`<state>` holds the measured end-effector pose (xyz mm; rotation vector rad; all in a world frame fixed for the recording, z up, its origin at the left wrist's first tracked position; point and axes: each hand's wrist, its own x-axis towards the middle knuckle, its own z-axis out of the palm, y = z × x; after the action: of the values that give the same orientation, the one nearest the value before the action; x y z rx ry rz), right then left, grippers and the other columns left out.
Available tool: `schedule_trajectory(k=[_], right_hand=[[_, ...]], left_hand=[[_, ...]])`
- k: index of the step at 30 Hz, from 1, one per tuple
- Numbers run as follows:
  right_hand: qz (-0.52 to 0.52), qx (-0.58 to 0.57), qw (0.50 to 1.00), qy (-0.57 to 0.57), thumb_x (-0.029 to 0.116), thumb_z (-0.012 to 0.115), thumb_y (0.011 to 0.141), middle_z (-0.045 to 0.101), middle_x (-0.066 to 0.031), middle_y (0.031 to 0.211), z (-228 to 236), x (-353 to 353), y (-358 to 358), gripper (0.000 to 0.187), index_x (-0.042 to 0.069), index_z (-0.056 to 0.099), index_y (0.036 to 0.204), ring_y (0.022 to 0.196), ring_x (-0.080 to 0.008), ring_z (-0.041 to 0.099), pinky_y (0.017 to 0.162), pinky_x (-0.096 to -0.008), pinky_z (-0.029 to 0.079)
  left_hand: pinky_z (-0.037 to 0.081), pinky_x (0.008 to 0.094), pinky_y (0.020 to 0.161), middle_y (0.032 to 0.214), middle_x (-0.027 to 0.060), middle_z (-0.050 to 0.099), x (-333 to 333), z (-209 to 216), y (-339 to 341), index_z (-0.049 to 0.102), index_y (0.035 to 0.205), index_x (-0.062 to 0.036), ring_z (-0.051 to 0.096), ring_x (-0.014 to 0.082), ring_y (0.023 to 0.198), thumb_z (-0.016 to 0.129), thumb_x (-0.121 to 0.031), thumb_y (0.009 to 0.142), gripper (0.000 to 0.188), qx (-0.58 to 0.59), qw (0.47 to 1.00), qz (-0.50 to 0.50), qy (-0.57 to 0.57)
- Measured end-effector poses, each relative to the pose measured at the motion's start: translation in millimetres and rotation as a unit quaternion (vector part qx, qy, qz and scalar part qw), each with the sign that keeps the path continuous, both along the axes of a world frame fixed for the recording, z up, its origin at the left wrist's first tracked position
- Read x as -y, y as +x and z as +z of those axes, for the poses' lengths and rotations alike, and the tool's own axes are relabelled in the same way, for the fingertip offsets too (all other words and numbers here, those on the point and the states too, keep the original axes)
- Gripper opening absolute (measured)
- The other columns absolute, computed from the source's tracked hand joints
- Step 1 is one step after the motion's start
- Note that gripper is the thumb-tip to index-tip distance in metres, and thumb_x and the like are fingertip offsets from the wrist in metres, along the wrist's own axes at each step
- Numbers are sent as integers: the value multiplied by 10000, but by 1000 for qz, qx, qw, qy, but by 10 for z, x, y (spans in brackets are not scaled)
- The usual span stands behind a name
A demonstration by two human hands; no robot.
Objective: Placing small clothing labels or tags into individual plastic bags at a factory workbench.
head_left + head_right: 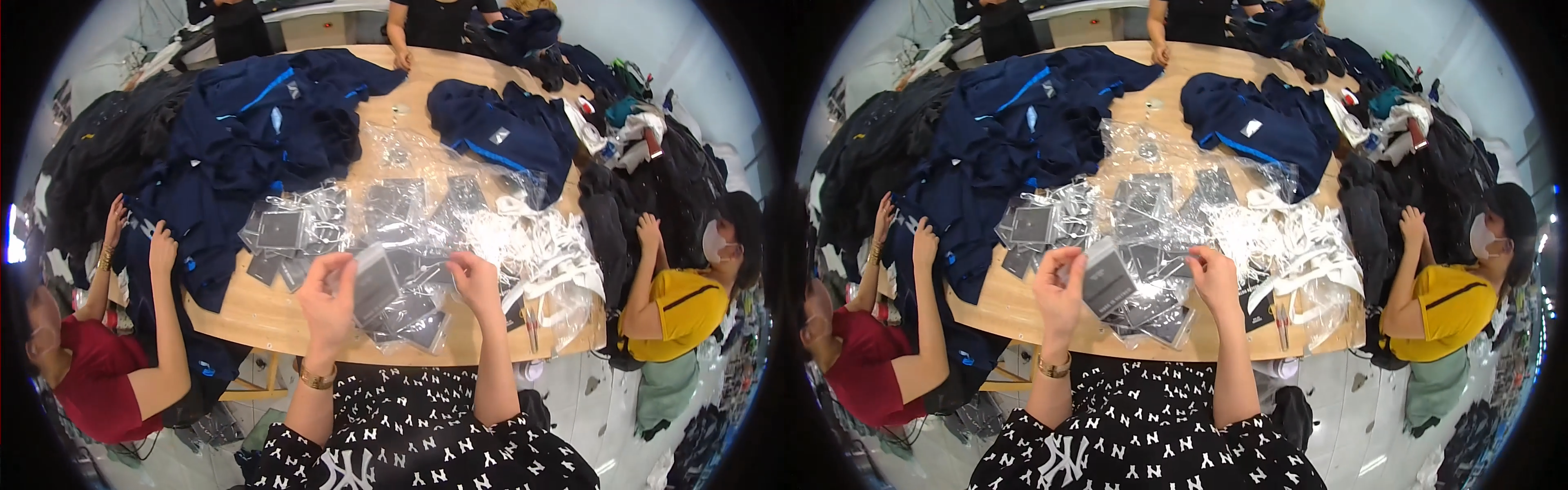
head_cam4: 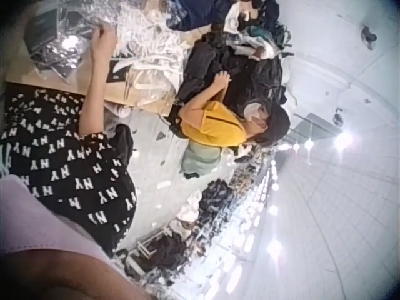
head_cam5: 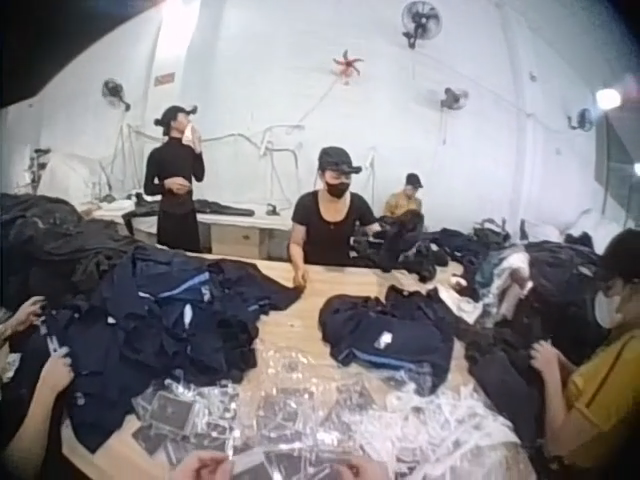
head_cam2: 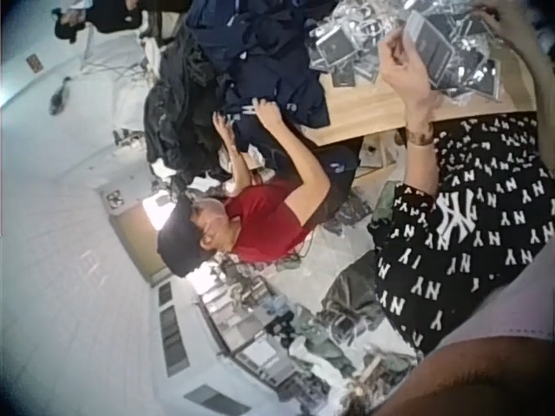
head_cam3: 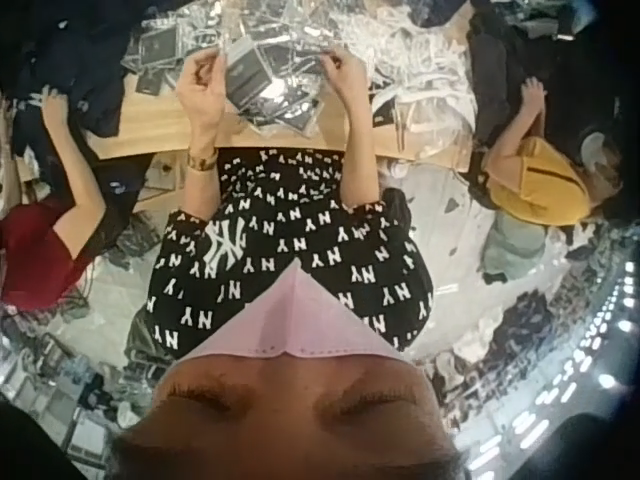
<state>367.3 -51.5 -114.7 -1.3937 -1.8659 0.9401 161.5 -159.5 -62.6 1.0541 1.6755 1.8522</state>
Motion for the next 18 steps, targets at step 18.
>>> schedule_trajectory(k=[18], right_hand=[[27, 144, 964, 223, 134, 661, 700, 522, -93, 778, -344, 272, -463, 100, 69, 625, 766, 813, -260, 487, 697, -362, 378]], left_hand=[[454, 230, 708, 872, 85, 618, 88, -23, -151, 588, 941, 38, 574, 111, 788, 545, -8, 816, 140, -61, 997, 33, -18]])
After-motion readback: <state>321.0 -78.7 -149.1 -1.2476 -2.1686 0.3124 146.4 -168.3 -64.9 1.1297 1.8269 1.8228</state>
